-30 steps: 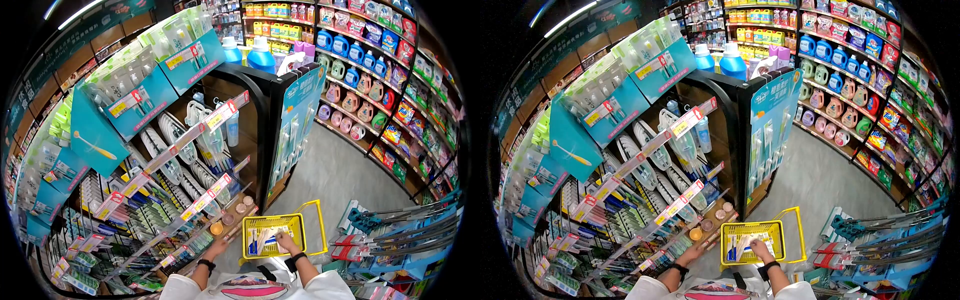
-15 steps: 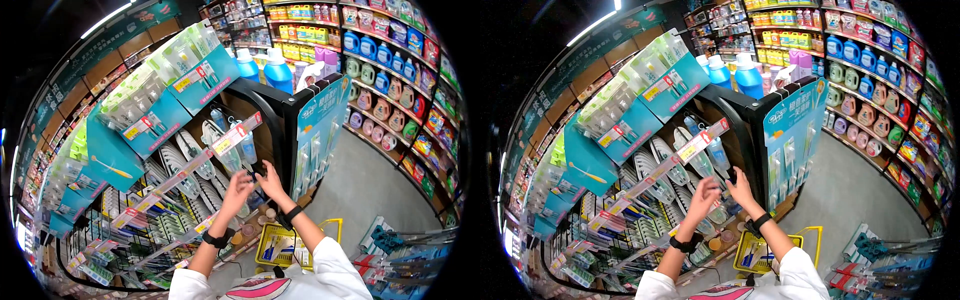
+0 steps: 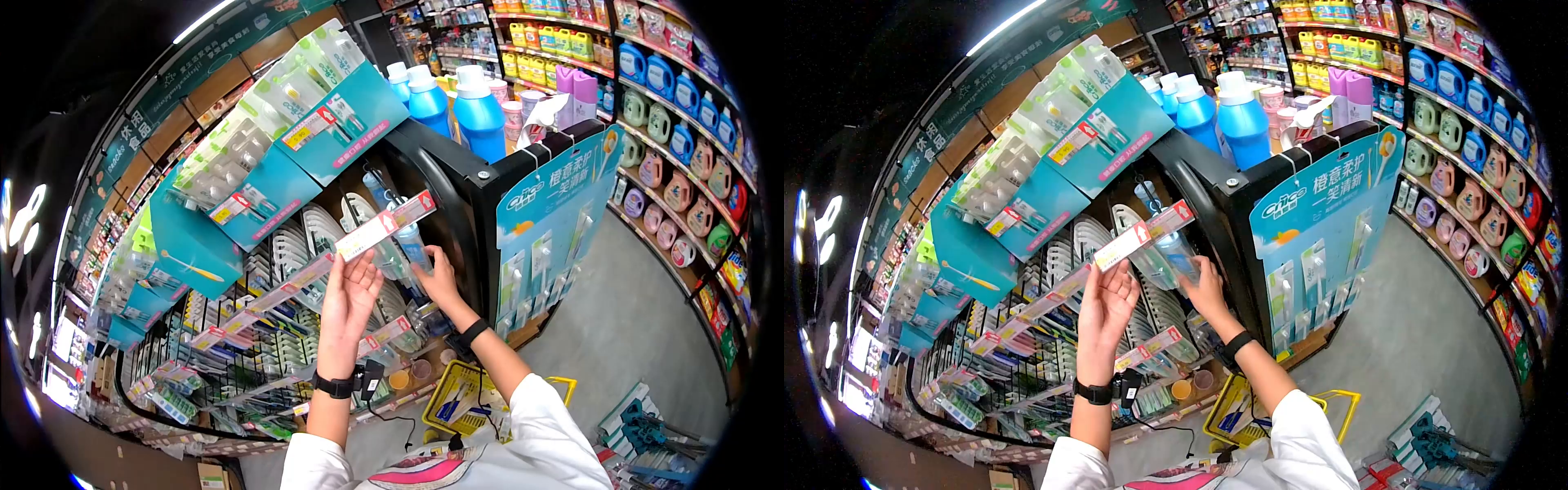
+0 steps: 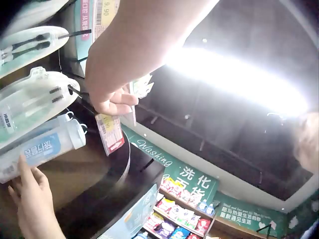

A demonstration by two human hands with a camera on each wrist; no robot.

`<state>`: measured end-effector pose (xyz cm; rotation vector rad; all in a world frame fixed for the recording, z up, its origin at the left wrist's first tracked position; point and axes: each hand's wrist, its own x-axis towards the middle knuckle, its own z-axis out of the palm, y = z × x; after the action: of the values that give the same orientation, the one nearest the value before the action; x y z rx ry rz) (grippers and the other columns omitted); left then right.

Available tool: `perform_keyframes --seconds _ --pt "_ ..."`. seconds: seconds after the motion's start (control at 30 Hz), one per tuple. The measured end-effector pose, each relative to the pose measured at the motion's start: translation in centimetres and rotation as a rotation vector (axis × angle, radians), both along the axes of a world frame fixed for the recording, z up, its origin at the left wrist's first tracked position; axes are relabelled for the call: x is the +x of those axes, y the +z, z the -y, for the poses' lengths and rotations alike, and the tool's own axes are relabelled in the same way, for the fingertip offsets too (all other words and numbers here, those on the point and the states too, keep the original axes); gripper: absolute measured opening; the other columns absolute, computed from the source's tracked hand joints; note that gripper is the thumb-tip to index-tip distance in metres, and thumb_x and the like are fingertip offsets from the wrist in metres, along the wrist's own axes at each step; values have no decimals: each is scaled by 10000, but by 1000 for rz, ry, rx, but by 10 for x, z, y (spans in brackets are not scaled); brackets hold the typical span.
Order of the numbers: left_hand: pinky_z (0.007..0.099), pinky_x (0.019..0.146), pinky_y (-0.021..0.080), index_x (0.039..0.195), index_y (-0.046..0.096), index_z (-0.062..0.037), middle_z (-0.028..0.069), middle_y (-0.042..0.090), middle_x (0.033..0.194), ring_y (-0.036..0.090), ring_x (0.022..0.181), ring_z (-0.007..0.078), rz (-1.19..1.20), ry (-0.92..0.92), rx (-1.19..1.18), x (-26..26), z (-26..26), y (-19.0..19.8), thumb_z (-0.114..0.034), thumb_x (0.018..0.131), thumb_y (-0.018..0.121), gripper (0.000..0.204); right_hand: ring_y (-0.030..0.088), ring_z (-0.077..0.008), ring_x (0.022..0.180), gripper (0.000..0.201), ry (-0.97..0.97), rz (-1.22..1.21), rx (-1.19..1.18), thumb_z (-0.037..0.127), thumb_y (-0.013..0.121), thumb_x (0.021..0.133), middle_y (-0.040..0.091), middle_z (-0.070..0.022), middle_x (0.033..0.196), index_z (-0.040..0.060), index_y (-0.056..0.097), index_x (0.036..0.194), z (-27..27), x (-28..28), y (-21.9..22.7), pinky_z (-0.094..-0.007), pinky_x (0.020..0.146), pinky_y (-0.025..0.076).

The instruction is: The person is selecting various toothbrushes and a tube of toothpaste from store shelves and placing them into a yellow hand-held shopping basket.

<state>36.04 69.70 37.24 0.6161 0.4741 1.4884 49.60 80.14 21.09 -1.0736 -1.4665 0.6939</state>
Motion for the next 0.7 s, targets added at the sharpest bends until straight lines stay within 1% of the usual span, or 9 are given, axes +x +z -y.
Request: perform_keyframes --seconds 0.03,0.17,0.23,0.37,0.43,0.57,0.63,0.67,0.7 --pt "341 812 489 1055 558 -23 121 632 1007 606 882 180 23 2 -14 2 2 5 -301 929 461 320 484 -338 1059 481 29 -48 2 241 638 804 515 -165 1116 49 417 1186 -3 0 -4 -399 894 353" --pt "338 820 483 994 594 21 128 647 934 610 838 210 158 -52 -48 -3 3 12 -350 911 480 396 513 -331 1005 441 53 -108 -1 240 635 811 539 -159 1050 28 449 1151 -1 -7 -6 -376 845 386" --pt "337 814 486 974 607 27 124 652 911 614 825 217 174 -29 -58 -3 3 15 -349 911 477 403 511 -326 1008 440 56 -37 -9 261 629 815 538 -163 1047 17 460 1140 6 -4 0 -398 840 387" --pt "338 813 486 965 603 13 106 659 890 621 813 206 128 3 -87 -5 5 16 -303 913 481 343 525 -321 989 430 31 95 17 281 605 834 550 -174 1044 6 466 1134 13 0 0 -403 828 400" --pt "340 806 489 949 605 15 111 659 886 622 801 208 95 25 -111 -5 6 15 -296 905 498 332 541 -315 962 409 203 -116 -47 292 562 867 562 -183 1044 1 461 1137 15 3 0 -389 822 411" --pt "341 797 495 935 606 17 113 657 880 624 787 207 75 53 -109 -5 8 8 -293 899 510 326 556 -300 940 371 265 -200 -65 278 521 896 569 -183 1035 -5 462 1127 29 13 4 -369 812 421" --pt "340 790 499 924 606 16 113 656 872 625 775 206 23 101 -127 -1 11 3 -290 898 515 320 556 -282 956 328 344 -238 -65 259 491 913 571 -171 1040 -2 463 1109 37 21 11 -351 814 418" --pt "345 791 502 923 606 11 108 653 863 624 781 206 25 113 -123 2 13 0 -317 903 503 344 550 -236 939 308 360 -240 -20 246 492 916 572 -151 1012 -5 461 1093 39 22 11 -333 810 416" --pt "345 791 502 923 606 11 108 653 863 624 781 206 30 113 -122 4 15 -5 -317 903 503 344 550 -236 939 308 360 -235 -19 246 492 916 572 -151 1012 -5 461 1093 40 24 11 -333 810 416"
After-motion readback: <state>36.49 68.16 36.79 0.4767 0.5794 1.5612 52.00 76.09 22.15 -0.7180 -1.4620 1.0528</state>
